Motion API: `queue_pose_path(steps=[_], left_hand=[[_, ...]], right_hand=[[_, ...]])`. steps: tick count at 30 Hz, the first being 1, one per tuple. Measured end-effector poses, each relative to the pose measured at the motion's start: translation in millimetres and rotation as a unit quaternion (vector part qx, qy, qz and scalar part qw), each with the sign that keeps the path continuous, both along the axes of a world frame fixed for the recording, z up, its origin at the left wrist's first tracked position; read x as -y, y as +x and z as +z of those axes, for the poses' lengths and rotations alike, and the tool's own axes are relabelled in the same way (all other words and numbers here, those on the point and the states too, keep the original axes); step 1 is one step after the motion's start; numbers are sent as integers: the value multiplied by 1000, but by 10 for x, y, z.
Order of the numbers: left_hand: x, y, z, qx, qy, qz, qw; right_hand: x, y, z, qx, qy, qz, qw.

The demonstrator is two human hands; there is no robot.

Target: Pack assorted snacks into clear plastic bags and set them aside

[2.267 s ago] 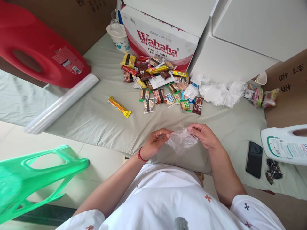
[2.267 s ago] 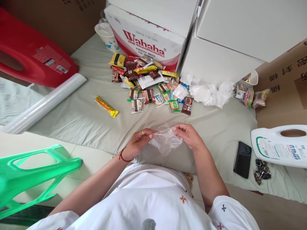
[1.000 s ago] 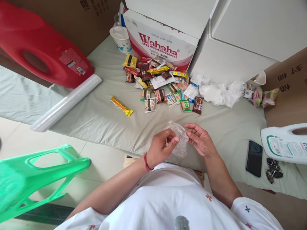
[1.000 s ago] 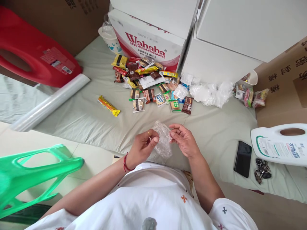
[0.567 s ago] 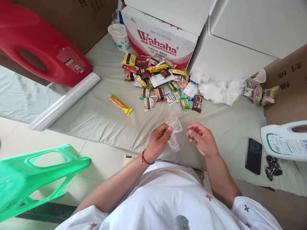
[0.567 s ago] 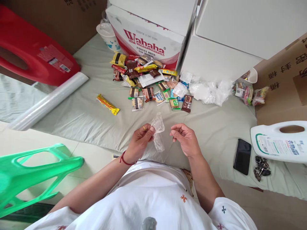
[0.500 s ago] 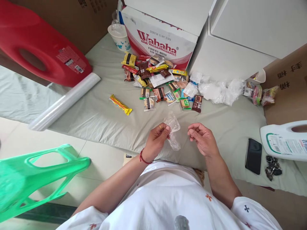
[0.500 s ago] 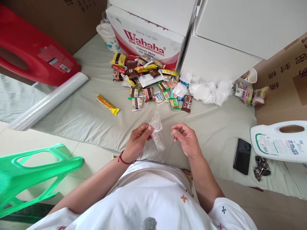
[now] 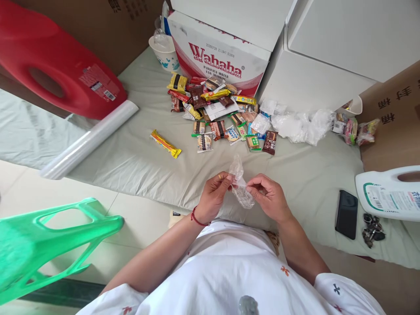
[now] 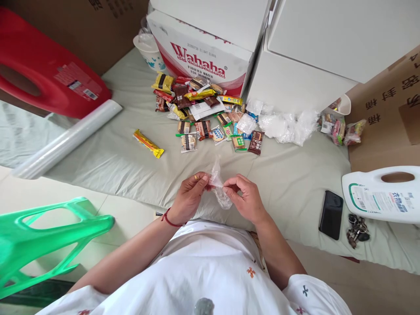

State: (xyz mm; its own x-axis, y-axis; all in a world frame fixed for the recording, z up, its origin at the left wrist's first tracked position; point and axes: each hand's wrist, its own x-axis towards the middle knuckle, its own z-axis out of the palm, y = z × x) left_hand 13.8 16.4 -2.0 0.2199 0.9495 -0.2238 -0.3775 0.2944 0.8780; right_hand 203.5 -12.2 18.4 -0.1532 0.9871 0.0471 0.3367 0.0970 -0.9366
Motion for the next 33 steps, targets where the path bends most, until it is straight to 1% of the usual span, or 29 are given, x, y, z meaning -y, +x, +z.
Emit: queue_pose_path(steps=[2,3,4,6,8,11,15,17,19,21,24,25,26,27,30,31,32,33], left_hand=[[-9,-29,11,70,-25,11,997],[-16,-49,24,105,-42,9,994],[-23,-70,41,132,-57,2,990],[-35,-110,78,158,-75,-15,984],[-37,-138,106,159,-77,-20,984],[-24,-157,113,146,-77,-25,986],[-47,-192,84,126,-83,-29,988],[-102,-217,74,117,-109,-42,986],[-185,-235,66,86,-150,-70,982],[-284,-237,51,27,-166,-111,980],[-419,-217,4,-65,-119,-204,969],[-453,-210,-17,-84,-99,-220,967],[-480,-207,-39,-95,-83,-218,968],[-500,-208,-59,-100,-76,-198,972],[-528,-226,-89,-98,-94,-94,986],[-529,-232,-84,-96,-104,-71,987],[-527,-234,-70,-93,-109,-64,988],[-523,-230,-48,-89,-108,-73,988]], right_hand=[[1,38,5,1,8,17,1000],[-7,57,2,-8,10,6,1000],[-22,75,-5,-23,8,-18,1000],[-74,104,-29,-71,-6,-72,995],[-139,119,-60,-119,-26,-96,988],[-219,111,-100,-146,-37,-98,984],[-261,87,-98,-128,-25,-102,986],[-270,79,-66,-116,-9,-86,990],[-277,70,-22,-96,4,-55,994],[-280,58,25,-66,18,-20,997],[-258,44,88,-5,68,12,998],[-240,44,104,22,94,13,995],[-217,48,116,52,120,7,991],[-188,56,123,84,146,-4,986],[-87,85,115,164,198,-36,966],[-57,92,107,179,205,-35,962],[-33,96,97,186,208,-29,960],[-16,95,89,187,209,-16,960]])
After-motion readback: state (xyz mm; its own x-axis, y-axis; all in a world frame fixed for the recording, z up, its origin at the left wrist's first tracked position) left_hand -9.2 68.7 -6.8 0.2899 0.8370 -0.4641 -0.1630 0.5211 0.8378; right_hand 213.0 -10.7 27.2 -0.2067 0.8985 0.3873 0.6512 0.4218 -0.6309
